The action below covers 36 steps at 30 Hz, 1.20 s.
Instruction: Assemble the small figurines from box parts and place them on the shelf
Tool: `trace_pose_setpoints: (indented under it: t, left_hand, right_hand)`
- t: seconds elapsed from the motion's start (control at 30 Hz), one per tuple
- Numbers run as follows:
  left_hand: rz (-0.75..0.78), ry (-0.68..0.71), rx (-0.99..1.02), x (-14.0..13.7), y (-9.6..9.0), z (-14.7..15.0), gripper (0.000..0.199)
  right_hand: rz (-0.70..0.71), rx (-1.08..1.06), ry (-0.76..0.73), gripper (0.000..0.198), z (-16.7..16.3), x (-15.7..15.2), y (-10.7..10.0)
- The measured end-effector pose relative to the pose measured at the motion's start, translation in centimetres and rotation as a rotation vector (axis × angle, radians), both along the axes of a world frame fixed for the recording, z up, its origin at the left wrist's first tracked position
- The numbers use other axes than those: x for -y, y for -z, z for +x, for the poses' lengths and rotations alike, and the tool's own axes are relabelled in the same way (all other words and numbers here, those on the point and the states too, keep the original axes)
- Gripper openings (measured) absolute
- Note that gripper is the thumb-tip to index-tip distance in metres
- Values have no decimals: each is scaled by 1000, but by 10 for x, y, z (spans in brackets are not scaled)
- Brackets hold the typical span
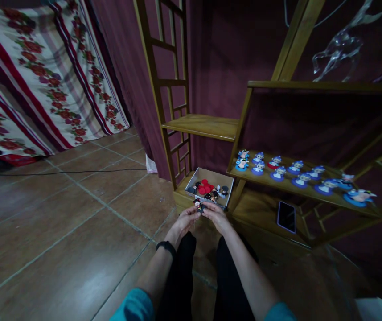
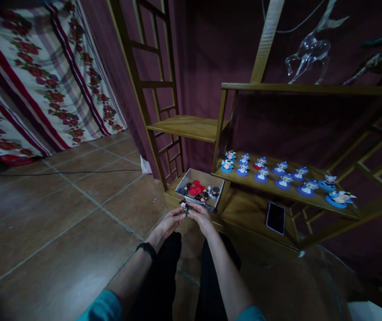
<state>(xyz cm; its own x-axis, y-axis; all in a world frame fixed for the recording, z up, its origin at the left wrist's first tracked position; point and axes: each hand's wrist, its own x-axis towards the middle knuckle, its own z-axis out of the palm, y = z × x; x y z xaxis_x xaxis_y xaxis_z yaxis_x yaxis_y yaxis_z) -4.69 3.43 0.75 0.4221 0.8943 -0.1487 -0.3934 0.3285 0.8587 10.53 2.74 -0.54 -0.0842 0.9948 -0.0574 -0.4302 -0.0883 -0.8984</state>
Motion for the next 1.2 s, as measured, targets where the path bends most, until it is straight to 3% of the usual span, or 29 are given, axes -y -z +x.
trace_pose_setpoints:
  t: [0.27,0.57,1.2]
  left_hand:
    - [100,-85,-46,5,-9,5,39]
    - [155,-286,-281,2,1,12,49]
    - [293,-270,-395,-9,27,15,53]
  right_hand:
    - [-2,-33,-38,42,-1,3,-10]
    - [-93,-31,4,40,-2,2,-4]
    - [-154,13,62,31,-4,-4,9]
